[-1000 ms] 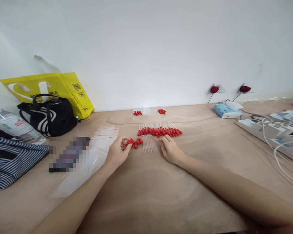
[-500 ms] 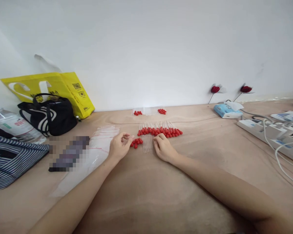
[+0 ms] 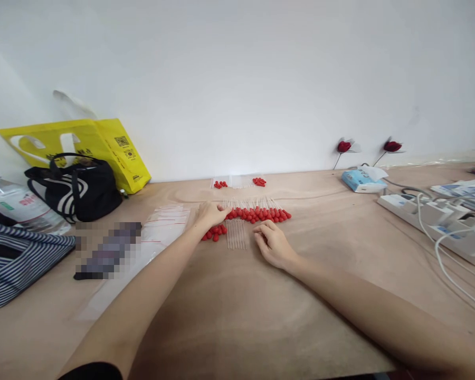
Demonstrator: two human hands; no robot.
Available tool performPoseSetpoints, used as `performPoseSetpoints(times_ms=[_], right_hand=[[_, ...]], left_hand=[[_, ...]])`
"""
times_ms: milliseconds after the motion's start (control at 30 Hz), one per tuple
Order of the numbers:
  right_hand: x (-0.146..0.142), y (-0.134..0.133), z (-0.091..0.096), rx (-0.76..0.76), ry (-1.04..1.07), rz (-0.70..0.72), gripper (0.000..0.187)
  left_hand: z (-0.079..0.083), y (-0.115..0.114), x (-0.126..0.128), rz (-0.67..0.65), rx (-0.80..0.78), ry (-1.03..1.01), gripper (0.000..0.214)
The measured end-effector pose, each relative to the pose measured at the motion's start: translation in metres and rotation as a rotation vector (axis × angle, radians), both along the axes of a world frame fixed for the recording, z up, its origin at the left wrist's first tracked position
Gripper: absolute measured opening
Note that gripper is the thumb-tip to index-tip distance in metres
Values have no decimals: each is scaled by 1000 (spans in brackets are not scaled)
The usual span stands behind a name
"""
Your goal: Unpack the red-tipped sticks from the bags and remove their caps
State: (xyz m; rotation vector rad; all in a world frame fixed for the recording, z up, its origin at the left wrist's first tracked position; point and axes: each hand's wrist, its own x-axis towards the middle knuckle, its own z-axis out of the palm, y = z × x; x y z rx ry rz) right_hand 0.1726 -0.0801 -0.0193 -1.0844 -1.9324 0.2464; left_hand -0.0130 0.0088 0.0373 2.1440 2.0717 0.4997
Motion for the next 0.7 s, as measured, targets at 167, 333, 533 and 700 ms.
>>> performPoseSetpoints(times_ms=[167, 333, 533, 700], right_hand=[[17, -8, 1, 15, 8, -10, 12], [30, -12, -1, 28, 0, -5, 13], [36, -16, 1, 208, -92, -70, 29], [31, -21, 7, 336, -290, -16, 40]], left_hand=[[-3, 6, 7, 10, 4, 9, 32], [4, -2, 0, 20, 82, 10, 31], [2, -62, -17, -317, 461, 17, 21], [-20, -104, -13, -687, 625, 125, 14]])
